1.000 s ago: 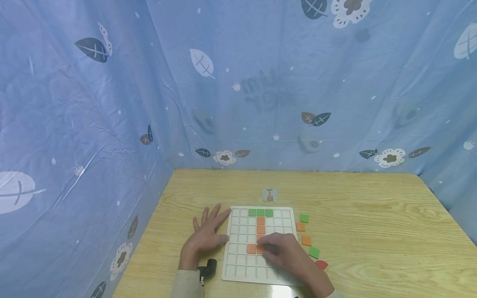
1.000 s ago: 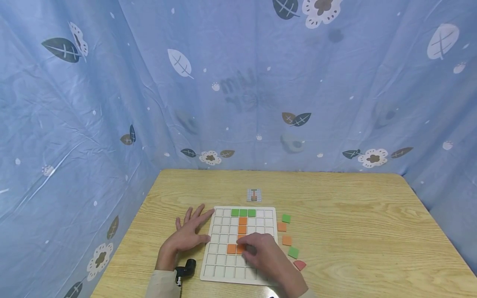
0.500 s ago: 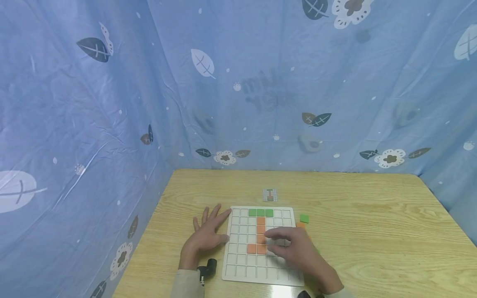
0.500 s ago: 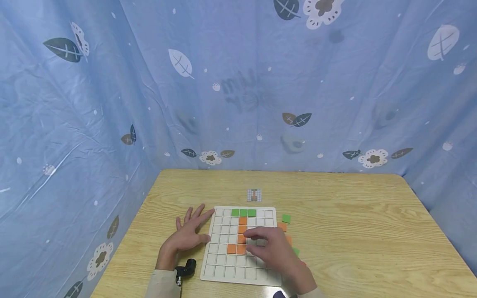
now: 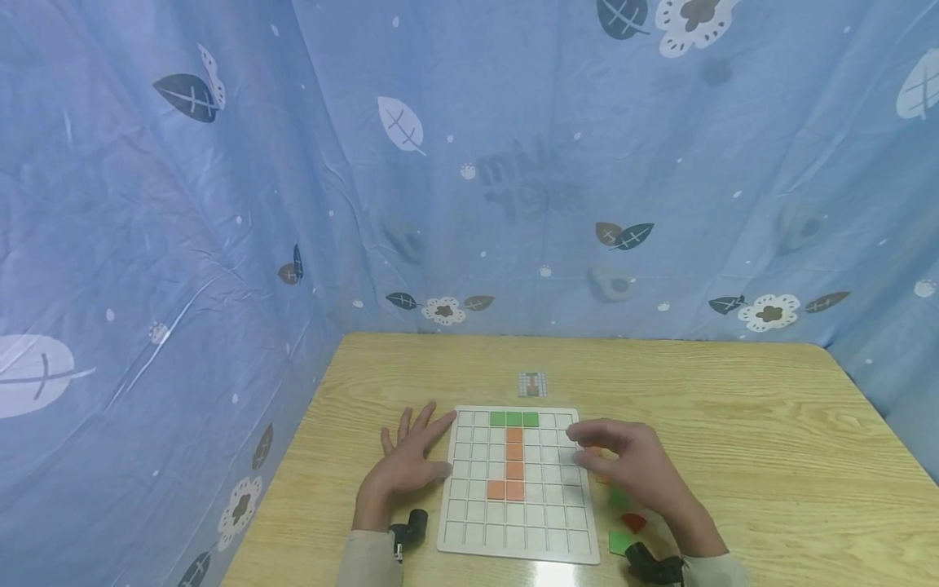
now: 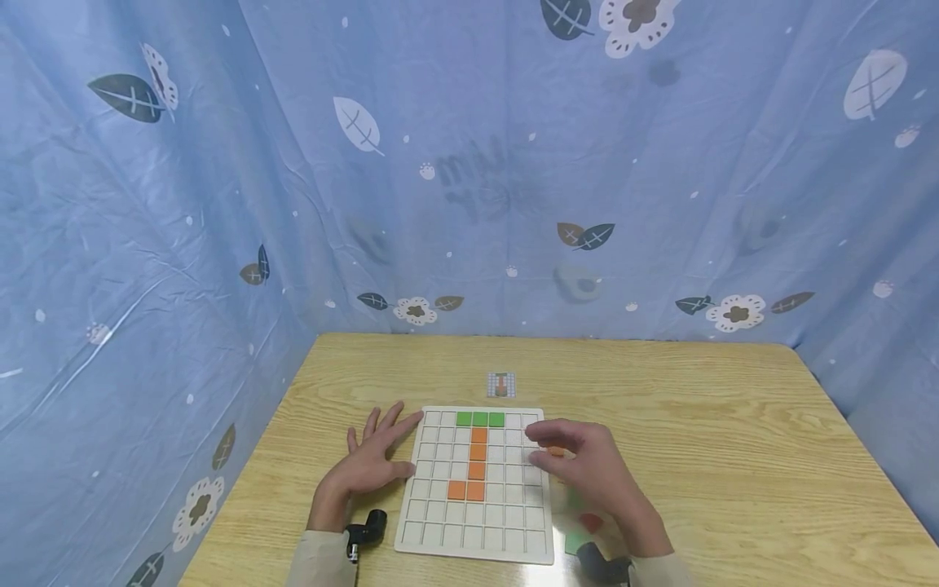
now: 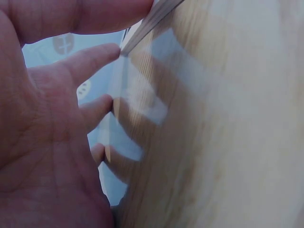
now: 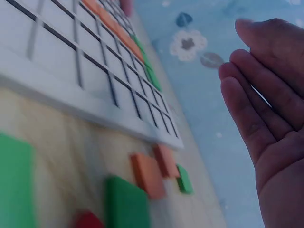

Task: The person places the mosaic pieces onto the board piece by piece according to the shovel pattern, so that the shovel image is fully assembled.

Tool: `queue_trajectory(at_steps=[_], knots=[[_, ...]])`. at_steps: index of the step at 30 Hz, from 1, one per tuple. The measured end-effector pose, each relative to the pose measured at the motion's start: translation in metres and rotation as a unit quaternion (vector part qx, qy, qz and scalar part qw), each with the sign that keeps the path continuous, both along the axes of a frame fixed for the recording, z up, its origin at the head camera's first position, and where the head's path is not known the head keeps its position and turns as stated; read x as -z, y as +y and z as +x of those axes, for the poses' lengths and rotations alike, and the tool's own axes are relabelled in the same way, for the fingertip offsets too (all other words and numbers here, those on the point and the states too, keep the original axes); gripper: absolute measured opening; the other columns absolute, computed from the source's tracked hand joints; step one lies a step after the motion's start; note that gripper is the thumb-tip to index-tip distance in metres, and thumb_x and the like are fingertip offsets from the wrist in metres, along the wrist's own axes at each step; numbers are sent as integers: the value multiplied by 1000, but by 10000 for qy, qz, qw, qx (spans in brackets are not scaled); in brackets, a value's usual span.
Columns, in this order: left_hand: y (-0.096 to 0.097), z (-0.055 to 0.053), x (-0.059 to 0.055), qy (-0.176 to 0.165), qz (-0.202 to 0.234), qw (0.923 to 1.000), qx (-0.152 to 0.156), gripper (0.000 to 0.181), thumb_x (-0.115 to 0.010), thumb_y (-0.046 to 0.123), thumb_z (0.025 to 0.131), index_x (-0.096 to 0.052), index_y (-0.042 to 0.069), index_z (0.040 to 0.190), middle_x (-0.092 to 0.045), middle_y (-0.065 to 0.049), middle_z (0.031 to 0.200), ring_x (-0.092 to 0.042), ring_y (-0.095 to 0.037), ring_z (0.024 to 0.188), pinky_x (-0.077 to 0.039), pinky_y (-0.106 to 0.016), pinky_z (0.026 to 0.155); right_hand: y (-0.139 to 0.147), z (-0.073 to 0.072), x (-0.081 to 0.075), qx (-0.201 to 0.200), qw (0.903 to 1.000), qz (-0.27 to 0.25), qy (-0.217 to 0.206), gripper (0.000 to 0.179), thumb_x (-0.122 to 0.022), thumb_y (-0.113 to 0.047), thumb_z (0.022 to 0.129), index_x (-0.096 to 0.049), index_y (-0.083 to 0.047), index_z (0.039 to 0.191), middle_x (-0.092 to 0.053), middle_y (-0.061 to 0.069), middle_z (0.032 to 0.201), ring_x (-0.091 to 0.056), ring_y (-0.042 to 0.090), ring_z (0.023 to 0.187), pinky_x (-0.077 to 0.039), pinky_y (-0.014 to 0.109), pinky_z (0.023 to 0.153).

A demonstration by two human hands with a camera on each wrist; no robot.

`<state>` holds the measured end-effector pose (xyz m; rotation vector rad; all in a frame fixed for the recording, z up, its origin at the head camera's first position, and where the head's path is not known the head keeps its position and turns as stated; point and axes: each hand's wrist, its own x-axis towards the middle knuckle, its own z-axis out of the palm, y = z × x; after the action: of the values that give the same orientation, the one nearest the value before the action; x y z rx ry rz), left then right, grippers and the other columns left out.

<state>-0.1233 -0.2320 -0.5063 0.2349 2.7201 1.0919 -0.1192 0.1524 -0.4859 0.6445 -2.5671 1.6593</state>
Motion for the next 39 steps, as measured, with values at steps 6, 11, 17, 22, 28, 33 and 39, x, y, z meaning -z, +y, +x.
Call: queue_trajectory(at_steps=[6, 11, 17, 22, 28, 33, 39], knots=[[0, 0, 0, 8, -45, 10000, 16, 96, -72, 17, 77, -46, 25, 169, -18, -17, 184, 10, -53, 168, 20, -84, 120, 24, -13, 1, 86, 9995, -230, -202, 30, -86, -15, 95, -82, -9, 124, -81, 12, 127, -76, 6, 117, -59, 19, 99], [0, -1, 1, 33, -72, 10000, 29, 96, -72, 17, 76, -46, 24, 168, -18, -17, 184, 9, -53, 168, 20, -85, 120, 39, -22, 10, 28, 9985, -477, -253, 31, -83, -10, 96, -79, -4, 126, -78, 24, 127, -80, 17, 114, -62, 19, 96], [1, -1, 1, 24, -100, 9999, 56, 96, -72, 18, 77, -46, 24, 169, -17, -18, 184, 9, -54, 168, 19, -85, 120, 48, -25, 20, 187, 9989, -272, -345, 30, -84, -16, 96, -80, -8, 125, -82, 16, 123, -80, 16, 110, -60, 18, 94], [0, -1, 0, 12, -61, 10000, 65, 96, -73, 17, 76, -46, 23, 169, -17, -18, 184, 10, -55, 168, 20, -86, 119, 52, -25, 24, 321, 9971, -104, -688, 32, -85, -21, 95, -81, -10, 125, -83, 10, 122, -79, 7, 107, -60, 18, 94], [-1, -1, -1, 3, -117, 9999, 63, 96, -74, 19, 77, -45, 24, 169, -16, -18, 184, 9, -55, 168, 20, -86, 119, 56, -27, 28, 322, 9945, 70, -996, 33, -86, -26, 95, -81, -11, 124, -82, 7, 122, -78, 6, 105, -61, 21, 91], [-1, -1, -3, -17, -184, 9998, 64, 95, -76, 20, 79, -45, 25, 169, -17, -17, 184, 8, -54, 168, 19, -86, 120, 56, -28, 31, 230, 9948, 137, -982, 32, -86, -23, 94, -81, -11, 123, -82, 6, 121, -78, 8, 105, -61, 21, 92], [0, -1, -6, -54, -216, 9997, 70, 95, -77, 19, 79, -45, 25, 169, -18, -17, 184, 6, -55, 168, 17, -87, 120, 53, -27, 33, 194, 9939, 204, -1064, 32, -87, -20, 93, -81, -8, 123, -83, 7, 119, -78, 8, 103, -61, 20, 91]])
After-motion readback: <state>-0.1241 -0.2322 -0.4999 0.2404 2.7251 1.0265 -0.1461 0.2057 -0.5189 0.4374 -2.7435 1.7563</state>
